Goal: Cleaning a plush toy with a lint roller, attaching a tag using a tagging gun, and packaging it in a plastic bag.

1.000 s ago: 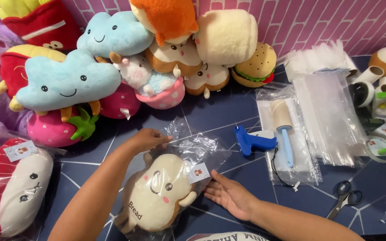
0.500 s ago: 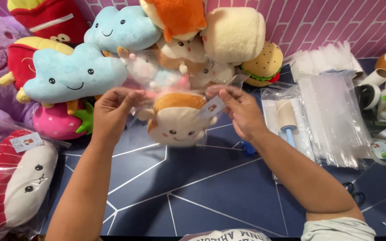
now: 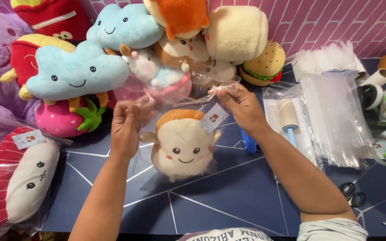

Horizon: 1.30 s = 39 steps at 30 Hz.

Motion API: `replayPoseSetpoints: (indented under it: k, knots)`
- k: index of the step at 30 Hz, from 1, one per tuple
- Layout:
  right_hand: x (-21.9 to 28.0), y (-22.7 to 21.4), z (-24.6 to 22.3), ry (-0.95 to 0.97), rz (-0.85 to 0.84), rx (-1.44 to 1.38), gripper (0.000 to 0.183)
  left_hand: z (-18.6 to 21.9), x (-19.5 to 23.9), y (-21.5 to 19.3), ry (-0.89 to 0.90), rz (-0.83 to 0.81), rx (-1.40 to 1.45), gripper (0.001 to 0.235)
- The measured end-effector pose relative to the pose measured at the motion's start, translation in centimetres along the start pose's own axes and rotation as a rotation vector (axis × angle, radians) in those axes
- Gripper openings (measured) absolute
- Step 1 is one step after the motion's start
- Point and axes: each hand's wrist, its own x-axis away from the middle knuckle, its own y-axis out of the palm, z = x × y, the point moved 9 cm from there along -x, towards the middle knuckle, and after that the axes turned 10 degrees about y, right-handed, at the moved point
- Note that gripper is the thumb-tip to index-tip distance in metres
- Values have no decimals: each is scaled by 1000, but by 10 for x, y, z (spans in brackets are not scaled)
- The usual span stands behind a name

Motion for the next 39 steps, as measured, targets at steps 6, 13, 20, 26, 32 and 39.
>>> replayPoseSetpoints:
  k: [6, 13, 20, 26, 32, 39]
  knots:
    - [10, 5, 86, 309, -249, -107, 79, -64, 37, -5, -464, -25, 25, 20]
    - [12, -30, 50, 250, -345, 307, 35, -89, 22, 24, -661, -390, -60, 28]
    - [49, -34, 103, 605, -493, 346, 40, -99, 1, 39, -521, -601, -564, 44]
    - [83, -44, 126, 607, -705, 664, 33, -21, 67, 77, -98, -941, -1198, 82]
    - [83, -55, 153, 255, -528, 867, 32, -32, 143, 77, 322, -996, -1272, 85]
    - [88, -15, 112, 322, -884, 384, 27, -24, 144, 76, 397, -1010, -1202, 82]
